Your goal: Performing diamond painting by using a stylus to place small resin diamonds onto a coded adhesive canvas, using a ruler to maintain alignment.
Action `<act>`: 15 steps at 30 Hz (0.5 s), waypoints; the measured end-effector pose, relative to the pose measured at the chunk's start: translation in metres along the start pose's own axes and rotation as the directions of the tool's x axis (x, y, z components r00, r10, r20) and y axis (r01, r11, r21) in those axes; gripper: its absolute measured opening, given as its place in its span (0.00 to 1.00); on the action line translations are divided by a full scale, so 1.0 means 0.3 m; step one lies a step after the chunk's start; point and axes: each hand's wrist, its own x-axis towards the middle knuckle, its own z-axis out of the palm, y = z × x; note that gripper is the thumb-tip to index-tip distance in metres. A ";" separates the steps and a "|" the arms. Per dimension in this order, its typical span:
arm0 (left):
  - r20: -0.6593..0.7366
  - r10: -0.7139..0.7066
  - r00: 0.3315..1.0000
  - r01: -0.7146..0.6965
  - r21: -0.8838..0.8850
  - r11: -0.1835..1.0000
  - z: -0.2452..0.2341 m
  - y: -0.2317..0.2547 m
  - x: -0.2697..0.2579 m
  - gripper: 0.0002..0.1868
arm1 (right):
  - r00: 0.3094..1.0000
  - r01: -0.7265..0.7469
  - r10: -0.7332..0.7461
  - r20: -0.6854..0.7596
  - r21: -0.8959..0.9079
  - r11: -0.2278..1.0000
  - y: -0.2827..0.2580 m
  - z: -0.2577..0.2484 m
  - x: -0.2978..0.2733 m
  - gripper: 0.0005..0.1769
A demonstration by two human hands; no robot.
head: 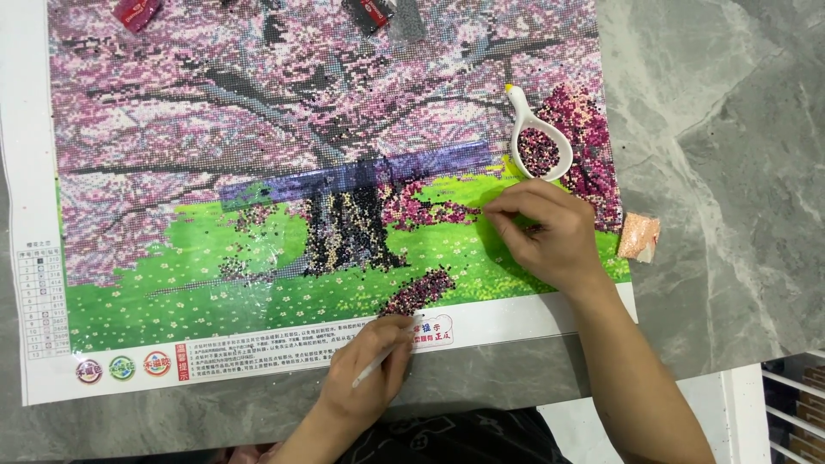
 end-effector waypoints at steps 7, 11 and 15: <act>-0.092 -0.029 0.995 0.017 -0.135 0.991 -0.037 -0.001 0.089 0.05 | 1.000 0.004 -0.004 0.009 -0.003 1.000 0.010 0.010 -0.008 0.04; -0.023 0.165 0.986 -0.167 -0.081 0.983 -0.072 -0.030 0.227 0.04 | 1.000 0.023 -0.023 0.019 0.015 1.000 0.013 0.022 -0.010 0.05; -0.032 0.332 0.943 -0.334 -0.127 0.934 -0.010 -0.070 0.397 0.05 | 0.993 -0.112 0.114 -0.024 0.047 0.993 -0.007 0.037 0.003 0.08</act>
